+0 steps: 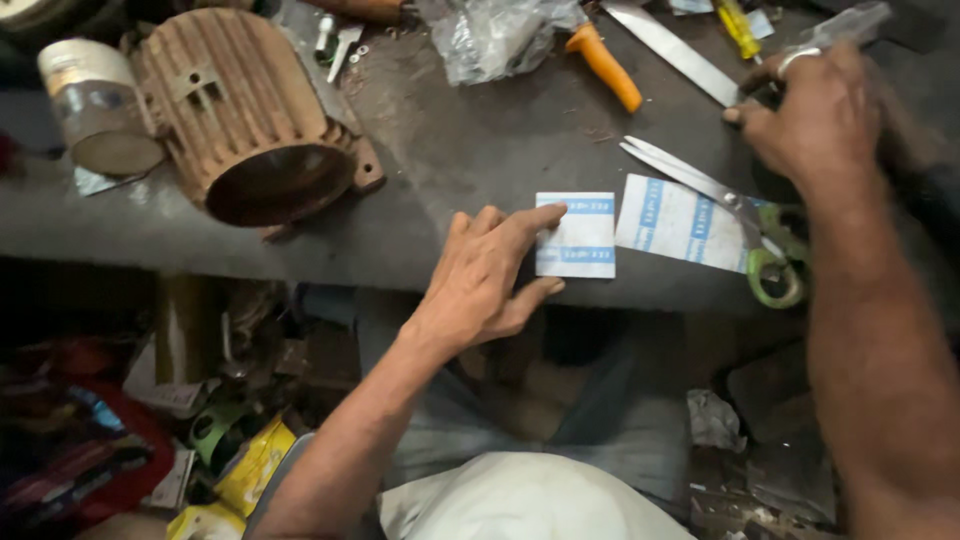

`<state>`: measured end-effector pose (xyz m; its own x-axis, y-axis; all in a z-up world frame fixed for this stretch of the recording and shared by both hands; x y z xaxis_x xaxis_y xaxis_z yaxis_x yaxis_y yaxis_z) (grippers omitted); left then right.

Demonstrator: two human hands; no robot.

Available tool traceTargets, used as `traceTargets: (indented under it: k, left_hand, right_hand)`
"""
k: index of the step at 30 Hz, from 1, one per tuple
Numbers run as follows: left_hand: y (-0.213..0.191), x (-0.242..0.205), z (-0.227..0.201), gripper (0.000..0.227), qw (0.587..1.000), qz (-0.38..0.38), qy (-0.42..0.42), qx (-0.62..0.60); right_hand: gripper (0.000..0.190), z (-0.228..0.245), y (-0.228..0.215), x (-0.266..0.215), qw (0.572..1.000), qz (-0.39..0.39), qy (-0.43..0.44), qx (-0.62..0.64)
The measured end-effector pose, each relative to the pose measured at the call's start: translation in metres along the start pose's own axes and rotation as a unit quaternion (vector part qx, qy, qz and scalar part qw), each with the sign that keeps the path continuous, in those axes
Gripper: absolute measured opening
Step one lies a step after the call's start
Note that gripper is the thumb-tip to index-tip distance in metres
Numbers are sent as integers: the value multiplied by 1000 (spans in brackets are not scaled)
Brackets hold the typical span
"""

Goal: The person measures and cuts strips of white insulation tape using a metal ruler and scissors. They repeatedly align the ruler, mark the tape, and cut it into smaller pieces on a cluttered workbench.

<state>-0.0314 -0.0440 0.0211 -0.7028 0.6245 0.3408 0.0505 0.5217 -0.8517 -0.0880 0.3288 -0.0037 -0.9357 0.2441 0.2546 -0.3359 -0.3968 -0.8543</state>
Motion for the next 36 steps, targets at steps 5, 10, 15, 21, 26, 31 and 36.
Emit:
traceTargets:
  k: [5,10,15,21,26,31,36]
  left_hand:
    - [2,0,2,40,987,-37,105,120]
    - [4,-11,12,39,968,-31,150,197]
    - [2,-26,16,37,961,-75,123,237]
    - [8,-31,12,30,978,-154,41,137]
    - [11,-29,5,29,973,-194,19,120]
    - [13,-29,5,25,977,-161,14,141]
    - [13,-30,6,27,976,-151,19,156]
  right_hand:
    - [43,12,4,4,997,-26,-44,-60]
    - [31,1,4,-5,990,-33,-74,-118]
    - [22,3,-21,-7,965,-89,-243,-31]
    - [38,53,-86,-30,964,-8,-187,188]
    - [49,115,-31,-81,919,209,-204,265]
    - [21,79,-20,-82,965,7,-180,192]
    - [24,18,-40,-68,997,-56,-50,-13]
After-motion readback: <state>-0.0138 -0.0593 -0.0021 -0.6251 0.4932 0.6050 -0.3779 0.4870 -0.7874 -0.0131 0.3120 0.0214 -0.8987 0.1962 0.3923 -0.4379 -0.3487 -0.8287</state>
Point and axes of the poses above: each hand's wrist, its own x-axis towards the middle knuckle, its own y-axis out of the palm, z = x × y, the point moved 2 cm from there along x, towards the middle knuckle, and after that the axes turned 15 degrees about x, right-handed, at the moved point
